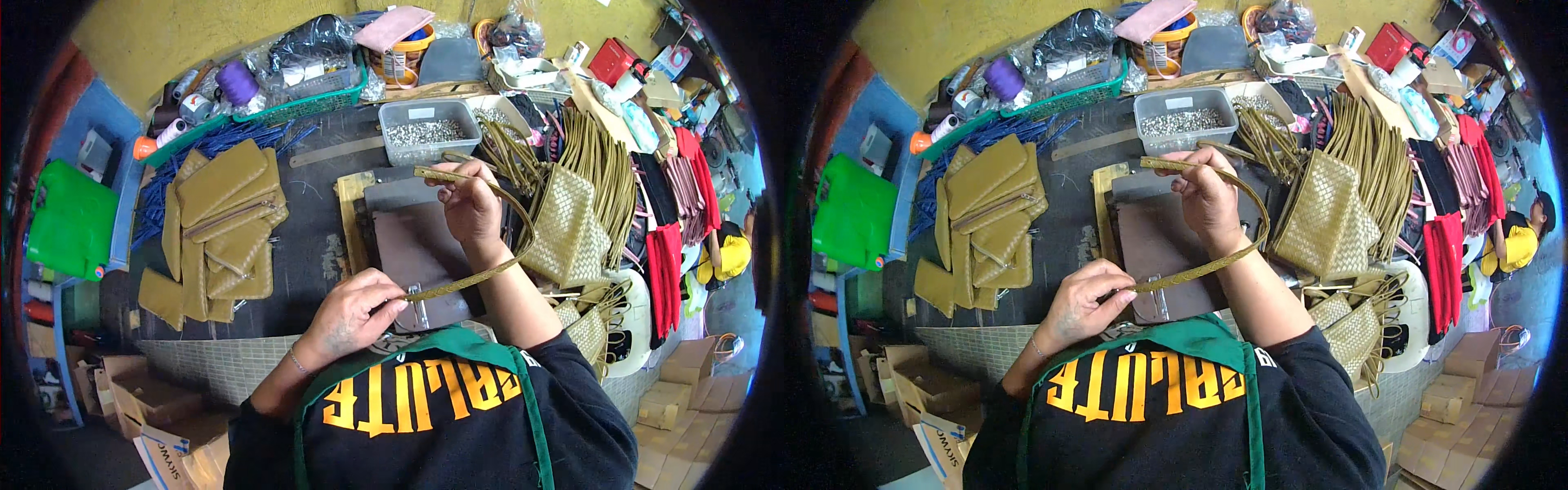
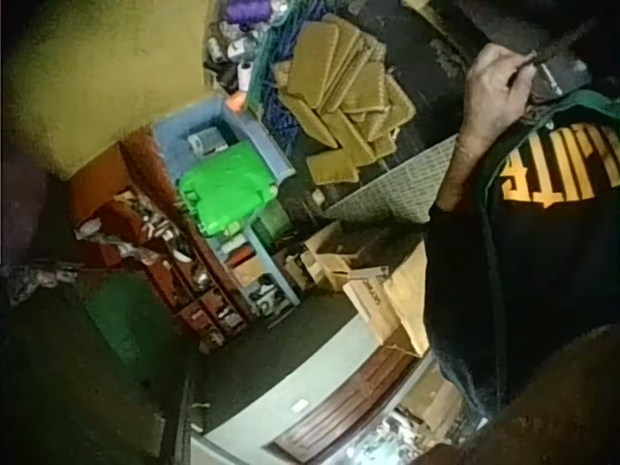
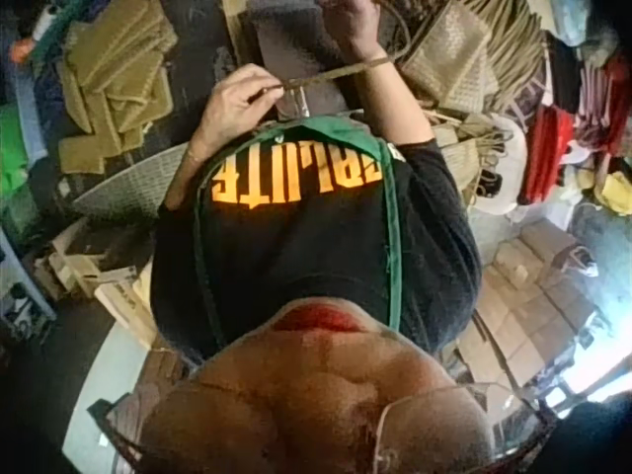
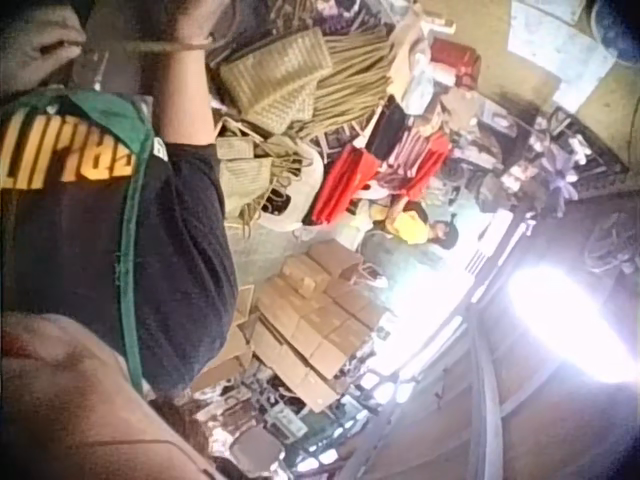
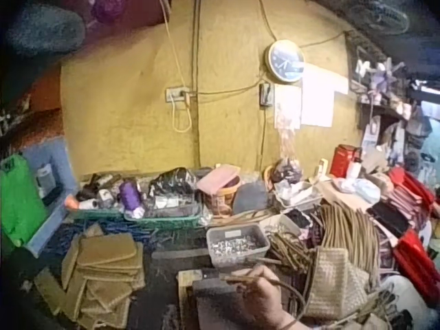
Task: The person secures metal hardware onto leather straps using a hammer and a punch tool on a metal block, then weaves the leather straps together at a workbench.
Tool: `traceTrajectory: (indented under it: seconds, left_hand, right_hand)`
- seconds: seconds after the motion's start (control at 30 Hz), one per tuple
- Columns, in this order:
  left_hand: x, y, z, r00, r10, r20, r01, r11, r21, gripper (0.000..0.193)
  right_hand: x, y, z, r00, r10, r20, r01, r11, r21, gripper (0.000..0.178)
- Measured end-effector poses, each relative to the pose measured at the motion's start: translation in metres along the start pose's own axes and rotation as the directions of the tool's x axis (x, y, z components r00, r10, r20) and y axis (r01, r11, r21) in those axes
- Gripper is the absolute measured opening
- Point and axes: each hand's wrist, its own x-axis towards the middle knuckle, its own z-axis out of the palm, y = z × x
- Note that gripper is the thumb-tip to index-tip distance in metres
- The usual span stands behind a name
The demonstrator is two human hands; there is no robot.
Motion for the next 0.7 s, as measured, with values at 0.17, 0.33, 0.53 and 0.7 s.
traceTrajectory:
  seconds: [0.17, 0.33, 0.53, 0.7]
  left_hand:
    - [-0.002, -0.001, -0.002, 0.996, -0.081, -0.04, 0.082, 0.996, 0.02, 0.009]
    - [-0.003, -0.004, -0.009, 0.981, -0.003, -0.195, 0.054, 0.965, 0.256, 0.014]
    - [-0.004, -0.001, -0.011, 0.976, 0.057, -0.208, 0.044, 0.893, 0.449, 0.017]
    - [0.001, 0.008, -0.01, 0.989, 0.072, -0.128, -0.012, 0.91, 0.414, 0.016]
  right_hand:
    - [-0.014, -0.02, 0.001, 0.894, -0.257, 0.366, 0.446, 0.556, -0.701, 0.01]
    - [-0.037, -0.053, 0.013, 0.472, -0.162, 0.867, 0.861, -0.127, -0.493, 0.025]
    - [-0.048, -0.058, 0.02, 0.363, -0.085, 0.928, 0.908, -0.19, -0.373, 0.023]
    - [-0.056, -0.057, 0.019, 0.481, -0.035, 0.876, 0.871, 0.135, -0.472, 0.023]
